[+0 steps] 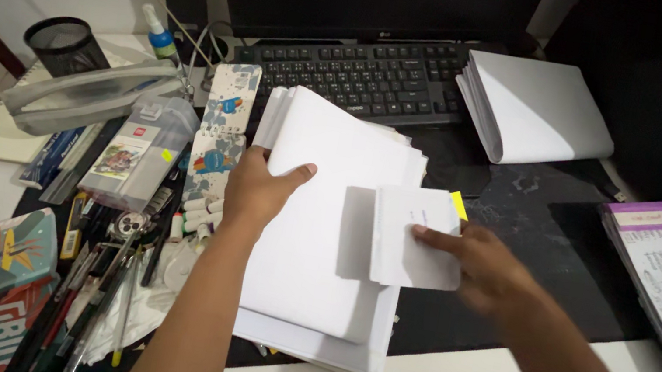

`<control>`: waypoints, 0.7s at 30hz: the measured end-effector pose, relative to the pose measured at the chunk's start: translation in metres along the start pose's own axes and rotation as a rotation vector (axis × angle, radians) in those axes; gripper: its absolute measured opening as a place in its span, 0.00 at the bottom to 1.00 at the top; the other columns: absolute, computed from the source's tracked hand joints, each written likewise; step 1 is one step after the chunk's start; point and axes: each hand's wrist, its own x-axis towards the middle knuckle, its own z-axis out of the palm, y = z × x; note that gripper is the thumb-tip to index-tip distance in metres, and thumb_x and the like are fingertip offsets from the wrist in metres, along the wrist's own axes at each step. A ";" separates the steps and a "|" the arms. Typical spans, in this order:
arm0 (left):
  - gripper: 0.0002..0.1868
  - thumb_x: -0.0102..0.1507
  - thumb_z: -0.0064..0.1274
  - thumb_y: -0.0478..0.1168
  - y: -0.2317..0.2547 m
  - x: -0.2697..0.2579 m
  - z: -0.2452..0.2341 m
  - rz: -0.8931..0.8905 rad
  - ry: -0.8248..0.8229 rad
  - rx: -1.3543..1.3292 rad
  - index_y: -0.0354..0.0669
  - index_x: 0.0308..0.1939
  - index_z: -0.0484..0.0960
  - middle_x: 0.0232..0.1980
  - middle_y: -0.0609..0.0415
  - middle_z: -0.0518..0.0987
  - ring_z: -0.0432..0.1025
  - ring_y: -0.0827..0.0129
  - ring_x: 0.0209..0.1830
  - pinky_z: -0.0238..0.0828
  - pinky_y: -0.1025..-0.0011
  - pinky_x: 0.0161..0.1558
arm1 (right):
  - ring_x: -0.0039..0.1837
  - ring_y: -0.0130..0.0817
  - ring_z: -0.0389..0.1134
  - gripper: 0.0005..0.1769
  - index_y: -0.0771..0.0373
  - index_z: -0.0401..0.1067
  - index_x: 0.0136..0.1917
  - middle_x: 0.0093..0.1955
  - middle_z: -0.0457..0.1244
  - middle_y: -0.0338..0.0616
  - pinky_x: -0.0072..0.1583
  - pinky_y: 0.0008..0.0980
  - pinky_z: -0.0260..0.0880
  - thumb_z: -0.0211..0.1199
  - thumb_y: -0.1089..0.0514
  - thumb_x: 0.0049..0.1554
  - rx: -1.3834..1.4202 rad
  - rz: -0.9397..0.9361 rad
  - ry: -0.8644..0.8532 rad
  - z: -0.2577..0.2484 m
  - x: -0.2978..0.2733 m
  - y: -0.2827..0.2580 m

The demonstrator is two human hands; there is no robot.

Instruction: The person sorts and stacks loose papers and folders on a cluttered desk. They separate sheets, place them into a black folder, and arrange the remaining papers into neat piles. The person also handles sticky notes and markers while organizing the workspace.

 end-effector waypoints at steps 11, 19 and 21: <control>0.30 0.54 0.69 0.45 0.011 -0.022 0.024 0.348 0.364 0.657 0.35 0.56 0.78 0.58 0.36 0.76 0.67 0.44 0.63 0.65 0.50 0.62 | 0.57 0.49 0.73 0.35 0.74 0.68 0.66 0.57 0.70 0.59 0.59 0.49 0.74 0.72 0.61 0.48 -0.079 0.014 0.217 -0.025 -0.006 0.040; 0.23 0.55 0.60 0.33 0.042 -0.027 0.129 0.788 0.118 0.726 0.35 0.55 0.78 0.70 0.31 0.65 0.55 0.37 0.74 0.48 0.37 0.71 | 0.58 0.54 0.73 0.34 0.78 0.65 0.68 0.59 0.68 0.63 0.57 0.51 0.76 0.71 0.64 0.51 0.117 0.056 0.531 -0.114 -0.024 0.076; 0.23 0.57 0.58 0.34 0.048 -0.039 0.156 0.819 -0.003 0.754 0.36 0.57 0.78 0.70 0.30 0.64 0.53 0.36 0.74 0.46 0.36 0.72 | 0.58 0.54 0.73 0.34 0.78 0.64 0.68 0.60 0.67 0.64 0.57 0.50 0.77 0.70 0.65 0.51 0.206 0.063 0.591 -0.129 -0.032 0.079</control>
